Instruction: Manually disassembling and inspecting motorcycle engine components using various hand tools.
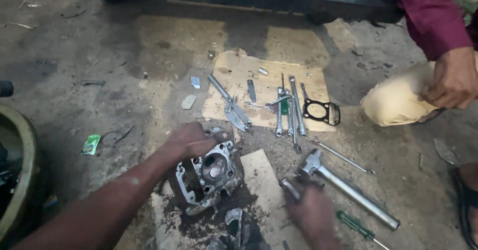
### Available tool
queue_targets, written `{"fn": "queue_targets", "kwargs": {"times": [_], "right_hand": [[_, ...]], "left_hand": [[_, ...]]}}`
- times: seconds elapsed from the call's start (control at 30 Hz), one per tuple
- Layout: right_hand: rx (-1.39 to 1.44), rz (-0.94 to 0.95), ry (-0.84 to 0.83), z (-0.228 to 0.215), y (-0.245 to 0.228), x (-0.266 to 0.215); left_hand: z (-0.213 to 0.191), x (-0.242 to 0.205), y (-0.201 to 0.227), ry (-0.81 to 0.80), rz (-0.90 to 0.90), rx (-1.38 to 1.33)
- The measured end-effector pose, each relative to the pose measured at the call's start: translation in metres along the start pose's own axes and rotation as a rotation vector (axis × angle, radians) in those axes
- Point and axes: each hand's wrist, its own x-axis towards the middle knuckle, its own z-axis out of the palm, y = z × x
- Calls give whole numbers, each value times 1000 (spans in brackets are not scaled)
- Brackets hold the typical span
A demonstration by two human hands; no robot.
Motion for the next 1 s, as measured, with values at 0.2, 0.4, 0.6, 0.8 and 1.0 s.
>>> {"fn": "queue_targets", "kwargs": {"times": [0.2, 0.4, 0.6, 0.8, 1.0], "right_hand": [[990, 372, -714, 92, -79, -8], [1055, 358, -600, 47, -118, -4], [170, -200, -457, -35, -175, 14], [-54, -668, -526, 6, -181, 34], [77, -745, -579, 1, -189, 31]], "left_hand": [[3, -7, -31, 87, -12, -334], [21, -41, -35, 178, -244, -443], [174, -68, -72, 303, -173, -1284], [65, -136, -8, -17, -313, -459], [2, -17, -32, 237, 2, -407]]}}
